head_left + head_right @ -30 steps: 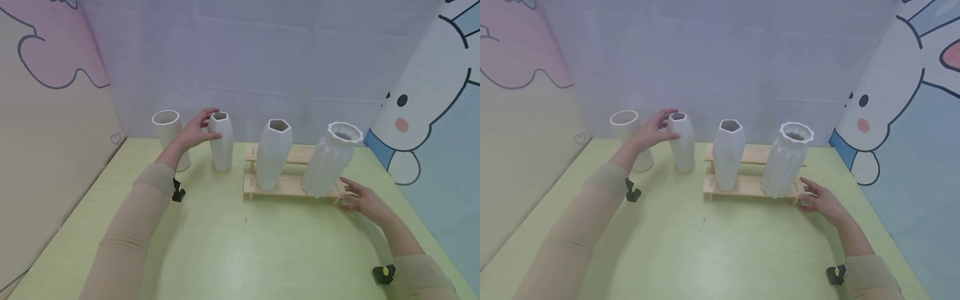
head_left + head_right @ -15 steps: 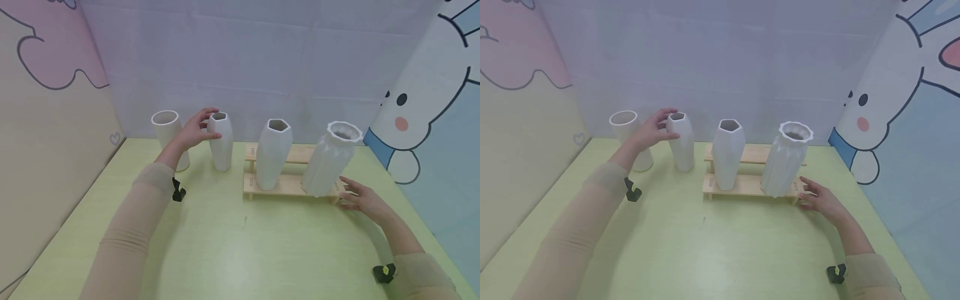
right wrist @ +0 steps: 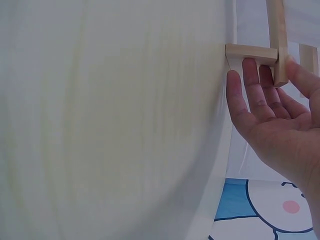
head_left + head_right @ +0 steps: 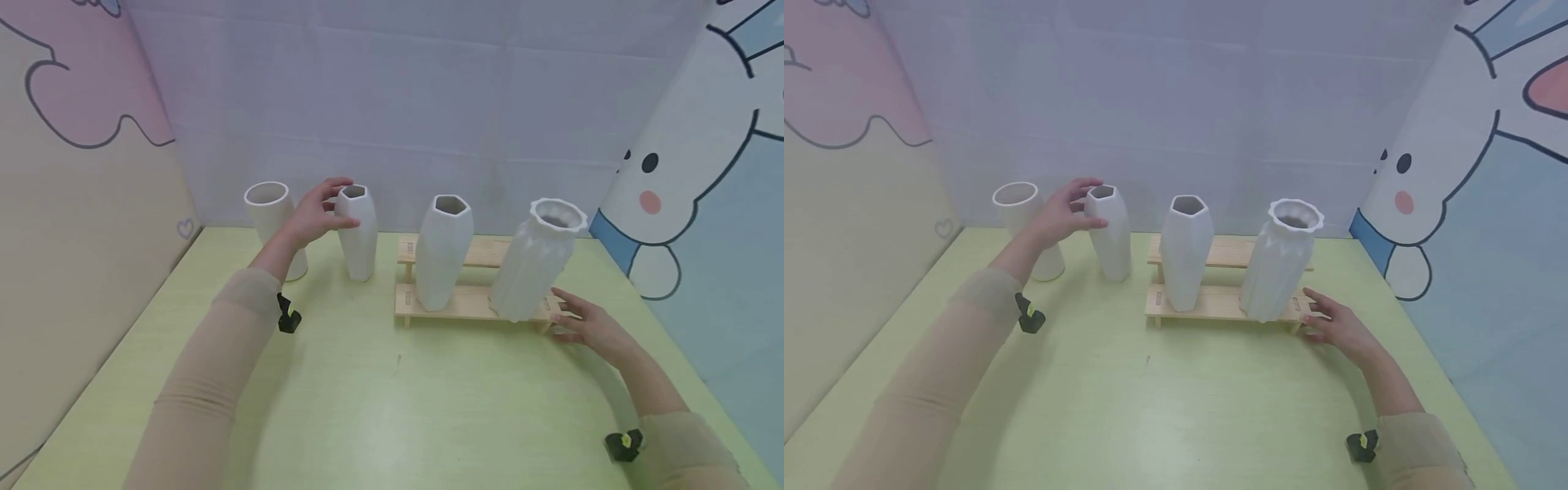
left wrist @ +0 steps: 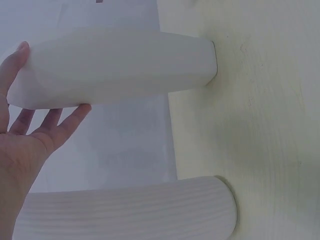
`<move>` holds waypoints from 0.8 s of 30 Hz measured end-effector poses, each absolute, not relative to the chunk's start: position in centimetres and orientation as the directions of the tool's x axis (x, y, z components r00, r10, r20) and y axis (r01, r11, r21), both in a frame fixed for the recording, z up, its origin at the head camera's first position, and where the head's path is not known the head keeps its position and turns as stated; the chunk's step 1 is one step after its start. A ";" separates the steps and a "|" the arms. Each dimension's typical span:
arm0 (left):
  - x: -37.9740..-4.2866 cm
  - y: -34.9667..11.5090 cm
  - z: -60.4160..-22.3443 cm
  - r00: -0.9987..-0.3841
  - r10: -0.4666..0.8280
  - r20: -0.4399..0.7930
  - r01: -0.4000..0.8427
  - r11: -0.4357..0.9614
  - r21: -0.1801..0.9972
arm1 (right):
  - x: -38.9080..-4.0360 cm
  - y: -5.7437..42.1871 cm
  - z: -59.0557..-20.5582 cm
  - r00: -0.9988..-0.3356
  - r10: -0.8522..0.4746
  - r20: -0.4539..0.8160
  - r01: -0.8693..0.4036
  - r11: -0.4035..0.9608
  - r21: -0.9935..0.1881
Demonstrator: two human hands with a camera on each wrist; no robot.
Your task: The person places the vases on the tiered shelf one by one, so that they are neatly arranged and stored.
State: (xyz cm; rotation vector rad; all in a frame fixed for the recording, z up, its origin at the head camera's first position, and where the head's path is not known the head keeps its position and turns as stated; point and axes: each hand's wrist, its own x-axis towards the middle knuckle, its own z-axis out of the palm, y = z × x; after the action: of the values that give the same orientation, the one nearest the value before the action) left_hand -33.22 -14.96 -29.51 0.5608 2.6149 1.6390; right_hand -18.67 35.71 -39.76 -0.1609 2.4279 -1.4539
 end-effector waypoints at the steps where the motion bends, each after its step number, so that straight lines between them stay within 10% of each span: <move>1: -33.2 -15.0 -29.5 -0.941 0.289 0.175 0.282 0.387 0.878 | -18.7 35.7 -39.8 -0.947 -0.252 -0.197 0.056 0.476 -0.878; 24: -31.3 -14.1 -26.2 -0.961 0.231 0.153 0.240 0.419 0.876 | -18.8 36.0 -40.1 -0.947 -0.255 -0.197 0.060 0.464 -0.884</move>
State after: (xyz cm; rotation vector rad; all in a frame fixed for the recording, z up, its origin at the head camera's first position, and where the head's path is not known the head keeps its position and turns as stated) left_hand -31.29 -14.15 -26.24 0.4403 2.6531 1.6404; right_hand -18.81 35.97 -40.06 -0.1660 2.4147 -1.4761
